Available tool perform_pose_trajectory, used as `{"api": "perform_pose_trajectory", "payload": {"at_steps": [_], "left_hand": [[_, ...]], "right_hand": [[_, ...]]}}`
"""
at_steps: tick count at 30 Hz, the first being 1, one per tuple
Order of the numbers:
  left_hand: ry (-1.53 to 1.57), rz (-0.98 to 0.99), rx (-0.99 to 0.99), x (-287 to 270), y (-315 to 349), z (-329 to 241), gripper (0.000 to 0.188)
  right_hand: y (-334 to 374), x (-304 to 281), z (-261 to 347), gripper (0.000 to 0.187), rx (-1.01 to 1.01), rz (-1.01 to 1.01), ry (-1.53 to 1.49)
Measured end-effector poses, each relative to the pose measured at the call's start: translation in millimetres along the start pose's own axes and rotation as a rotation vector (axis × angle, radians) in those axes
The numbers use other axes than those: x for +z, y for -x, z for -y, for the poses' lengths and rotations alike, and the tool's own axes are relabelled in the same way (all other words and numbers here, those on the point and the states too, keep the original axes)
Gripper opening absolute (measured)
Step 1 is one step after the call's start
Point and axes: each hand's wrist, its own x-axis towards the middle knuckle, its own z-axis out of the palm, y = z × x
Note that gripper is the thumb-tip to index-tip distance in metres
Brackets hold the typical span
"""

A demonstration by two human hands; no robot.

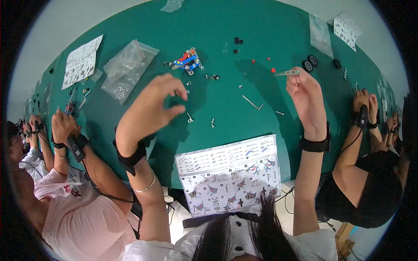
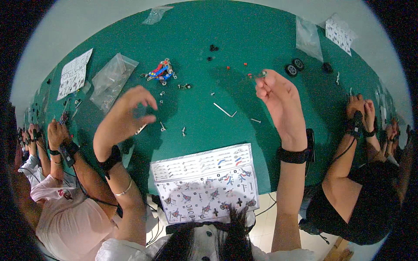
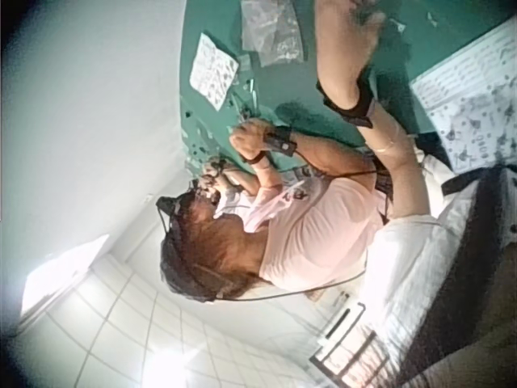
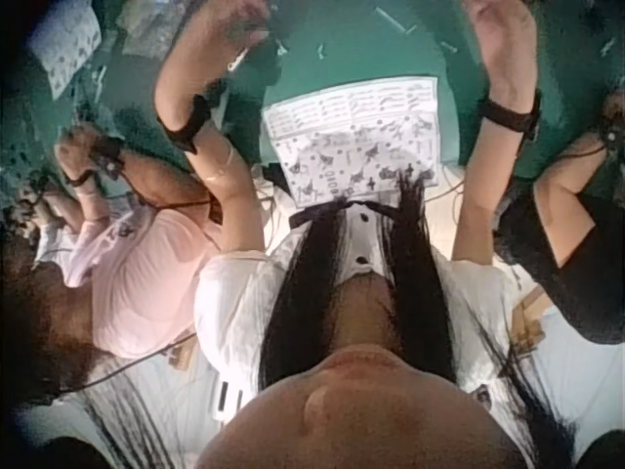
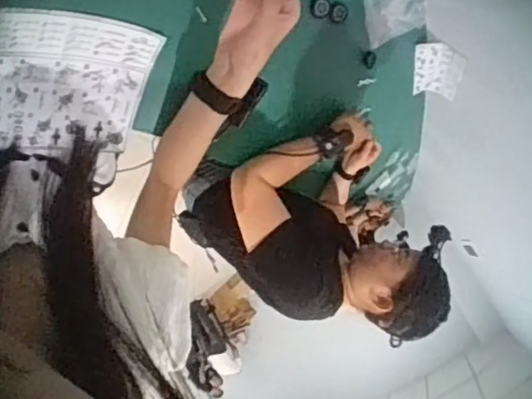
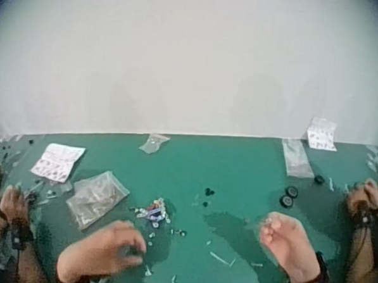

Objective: Assembling a toy robot or vehicle from parts using a manual.

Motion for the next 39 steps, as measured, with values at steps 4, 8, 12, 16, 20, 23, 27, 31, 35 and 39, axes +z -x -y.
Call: {"api": "perform_pose_trajectory", "payload": {"at_steps": [4, 8, 12, 16, 20, 23, 27, 31, 35, 39], "left_hand": [[-0.231, -0.046, -0.044, 17, 10, -3, 0.042], [-0.135, -0.024, 0.004, 19, 6, 6, 0.039], [-0.054, 0.016, 0.045, 24, -2, 3, 0.025], [0.041, -0.006, -0.016, 27, -6, -3, 0.015], [0.031, -0.052, -0.080, 28, -10, -4, 0.015], [0.022, -0.098, -0.053, 26, -11, -3, 0.017], [0.008, -0.176, -0.058, 6, 3, 0, 0.023], [0.012, -0.110, -0.233, -1, 18, 11, 0.029], [0.066, 0.040, -0.240, 4, 15, 9, 0.029], [0.027, 0.054, -0.330, 10, 13, 16, 0.028]], "right_hand": [[0, 5, -1, 0.021, 0.043, -0.026, 0.004], [0, 8, -2, 0.022, 0.064, -0.051, 0.004], [-1, -1, -3, 0.021, 0.051, -0.026, 0.020], [-3, 0, -8, 0.021, 0.040, -0.033, 0.017], [-3, 5, -5, 0.019, 0.040, -0.053, 0.069], [-3, 6, -5, 0.018, 0.018, -0.076, 0.239], [-2, 7, -4, 0.018, 0.008, -0.103, 0.439], [-6, -1, -7, 0.018, -0.027, -0.064, 0.444], [-13, -10, -15, 0.015, -0.032, -0.101, 0.562], [-15, -14, -27, 0.012, -0.055, -0.140, 0.685]]}}
